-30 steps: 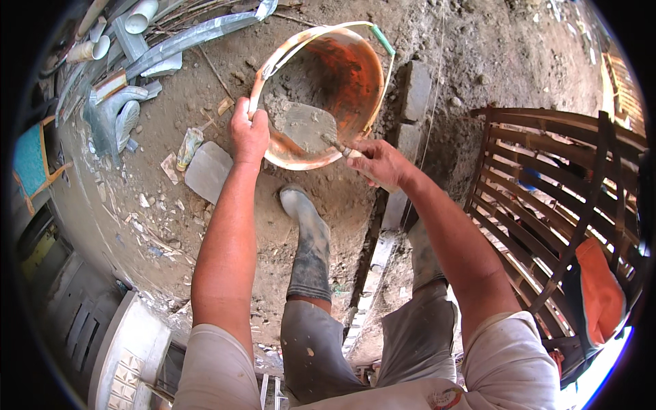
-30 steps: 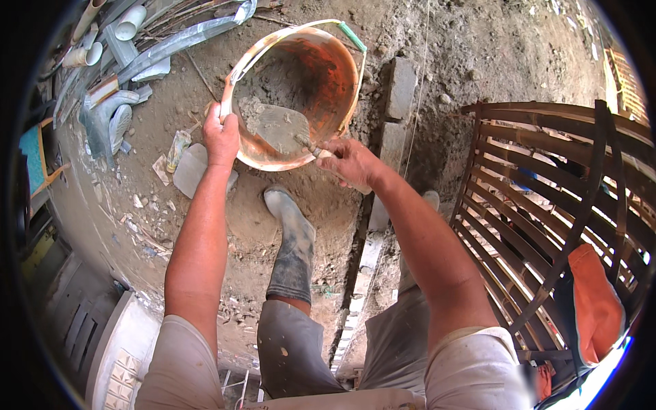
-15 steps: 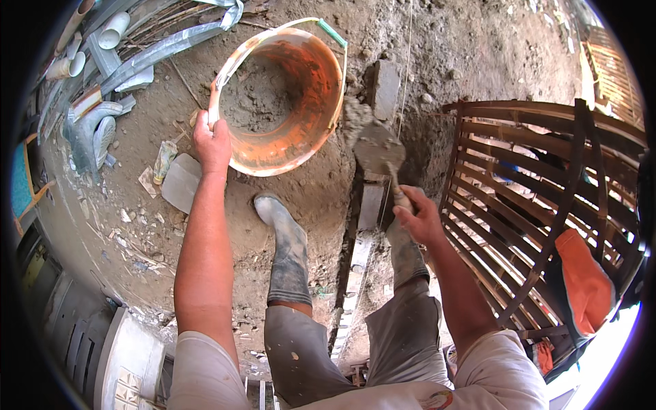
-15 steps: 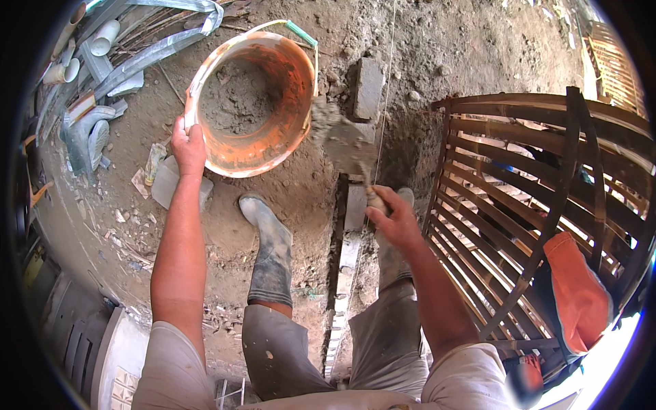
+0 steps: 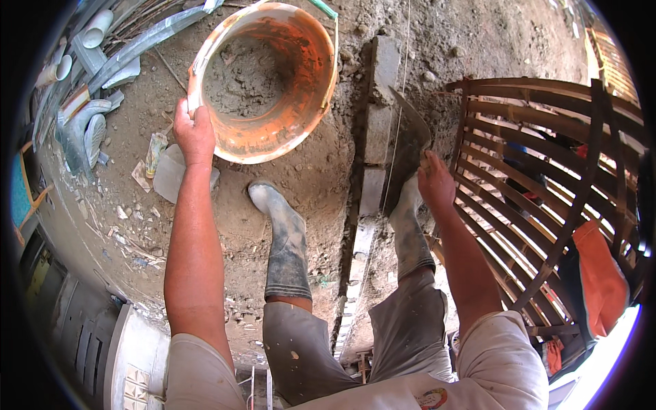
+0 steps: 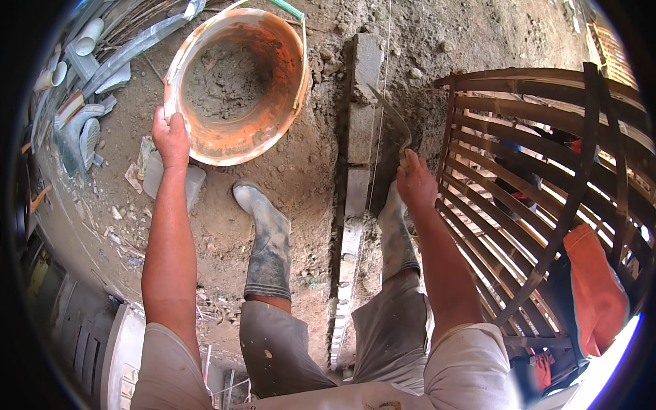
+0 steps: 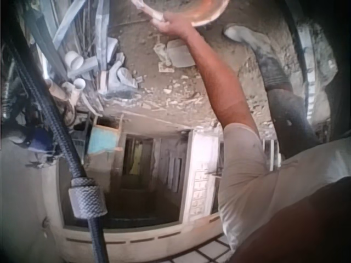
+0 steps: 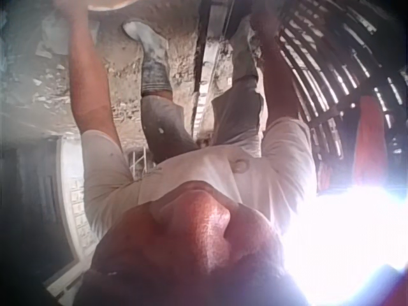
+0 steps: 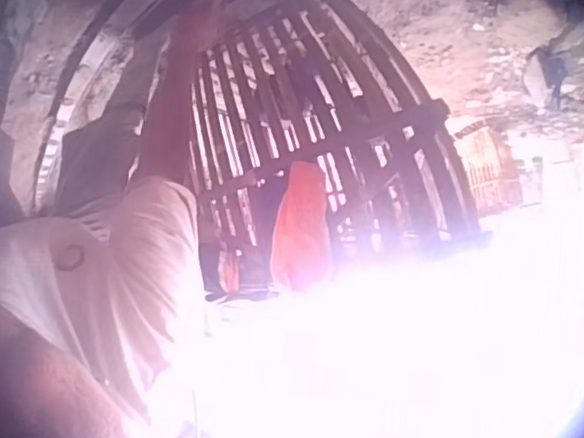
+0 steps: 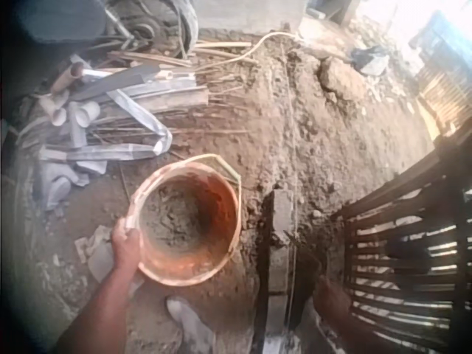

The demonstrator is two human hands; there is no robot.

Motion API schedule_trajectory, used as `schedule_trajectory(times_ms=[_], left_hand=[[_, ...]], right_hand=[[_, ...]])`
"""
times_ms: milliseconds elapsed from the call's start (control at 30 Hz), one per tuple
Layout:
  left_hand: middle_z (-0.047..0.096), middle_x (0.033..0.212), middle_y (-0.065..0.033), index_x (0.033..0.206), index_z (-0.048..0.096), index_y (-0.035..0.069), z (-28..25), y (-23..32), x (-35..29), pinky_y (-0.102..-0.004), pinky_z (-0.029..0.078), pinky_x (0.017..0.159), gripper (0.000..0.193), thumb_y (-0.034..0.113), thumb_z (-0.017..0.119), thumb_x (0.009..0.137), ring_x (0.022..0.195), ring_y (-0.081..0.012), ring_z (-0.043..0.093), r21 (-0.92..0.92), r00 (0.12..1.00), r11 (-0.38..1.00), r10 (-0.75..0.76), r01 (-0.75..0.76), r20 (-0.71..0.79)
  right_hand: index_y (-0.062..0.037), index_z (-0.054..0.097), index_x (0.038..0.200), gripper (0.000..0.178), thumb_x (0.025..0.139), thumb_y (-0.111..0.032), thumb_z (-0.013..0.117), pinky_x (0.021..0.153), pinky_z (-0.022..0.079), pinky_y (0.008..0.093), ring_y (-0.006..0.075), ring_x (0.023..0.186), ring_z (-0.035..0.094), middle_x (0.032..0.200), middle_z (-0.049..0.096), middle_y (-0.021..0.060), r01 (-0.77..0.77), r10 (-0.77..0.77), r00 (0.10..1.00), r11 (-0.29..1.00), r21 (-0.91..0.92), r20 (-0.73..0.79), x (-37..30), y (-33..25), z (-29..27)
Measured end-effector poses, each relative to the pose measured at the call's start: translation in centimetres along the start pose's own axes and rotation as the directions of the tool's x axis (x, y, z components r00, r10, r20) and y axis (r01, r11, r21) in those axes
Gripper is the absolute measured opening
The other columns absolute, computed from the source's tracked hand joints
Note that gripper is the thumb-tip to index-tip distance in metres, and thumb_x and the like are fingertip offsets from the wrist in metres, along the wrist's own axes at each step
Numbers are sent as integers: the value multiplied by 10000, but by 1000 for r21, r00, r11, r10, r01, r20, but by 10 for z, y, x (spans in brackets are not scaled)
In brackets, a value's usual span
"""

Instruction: The person carries paving stones and places them into a trench. They use a trowel to scoop mortar from a bucket and spread it between the stones, then use a hammer to tap the stones into place.

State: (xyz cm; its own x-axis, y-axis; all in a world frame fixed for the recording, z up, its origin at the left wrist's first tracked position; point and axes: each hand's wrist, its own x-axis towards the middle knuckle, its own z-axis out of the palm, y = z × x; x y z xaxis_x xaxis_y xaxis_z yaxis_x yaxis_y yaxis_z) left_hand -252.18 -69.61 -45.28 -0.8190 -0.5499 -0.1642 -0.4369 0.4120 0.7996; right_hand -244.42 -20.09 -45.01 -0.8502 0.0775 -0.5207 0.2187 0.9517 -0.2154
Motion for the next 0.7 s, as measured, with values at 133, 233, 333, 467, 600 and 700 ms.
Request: schedule_trajectory(times_ms=[133, 233, 333, 467, 600, 700], left_hand=[[549, 730, -41, 948, 554, 9, 1, -2, -1, -312, 440, 608, 156, 103, 496, 838, 634, -138, 498, 35, 999, 998, 51, -51, -5], [556, 741, -12, 964, 560, 11, 2, -4, -2, -279, 438, 590, 164, 93, 488, 841, 630, -98, 501, 53, 998, 997, 61, -60, -17], [583, 768, -20, 975, 570, 8, 4, -3, -2, -281, 455, 619, 179, 93, 491, 839, 652, -104, 529, 68, 998, 996, 62, -60, -32], [607, 795, -30, 993, 582, 2, 5, -3, 0, -289, 472, 643, 199, 93, 496, 839, 672, -113, 555, 89, 998, 995, 52, -49, -37], [605, 787, -65, 983, 570, -2, 4, -1, -3, -324, 472, 665, 200, 113, 503, 834, 686, -161, 562, 114, 997, 992, 56, -51, -44], [602, 772, -127, 943, 547, -4, 3, 1, -6, -387, 472, 694, 194, 146, 518, 825, 693, -247, 571, 95, 995, 993, 76, -69, -63]], right_hand=[[-100, 493, 1288, 453, 870, -216, 624, 830, 494, 502, 435, 994, 608, 1167, 613, 215, 0, 18, 997, 971, 237, -75, -35, 3, 21], [-77, 487, 1276, 443, 874, -209, 619, 833, 483, 516, 451, 1009, 596, 1175, 604, 243, -193, 181, 981, 944, 269, 70, -43, -23, 26], [-108, 465, 1267, 422, 882, -202, 609, 813, 488, 518, 429, 1010, 603, 1149, 604, 214, -178, 176, 984, 965, 192, 24, -33, -41, 37], [-171, 470, 1245, 396, 873, -178, 605, 788, 493, 527, 409, 961, 616, 1105, 588, 160, -231, 229, 970, 973, 25, 85, -21, -58, 46], [-196, 494, 1221, 401, 843, -151, 622, 763, 504, 514, 400, 937, 620, 1062, 576, 132, -175, 180, 979, 983, -55, 99, -23, -50, 28], [-198, 526, 1182, 378, 824, -133, 628, 748, 511, 491, 373, 934, 626, 1046, 576, 124, -186, 195, 980, 971, -148, 46, -27, -50, 3]])
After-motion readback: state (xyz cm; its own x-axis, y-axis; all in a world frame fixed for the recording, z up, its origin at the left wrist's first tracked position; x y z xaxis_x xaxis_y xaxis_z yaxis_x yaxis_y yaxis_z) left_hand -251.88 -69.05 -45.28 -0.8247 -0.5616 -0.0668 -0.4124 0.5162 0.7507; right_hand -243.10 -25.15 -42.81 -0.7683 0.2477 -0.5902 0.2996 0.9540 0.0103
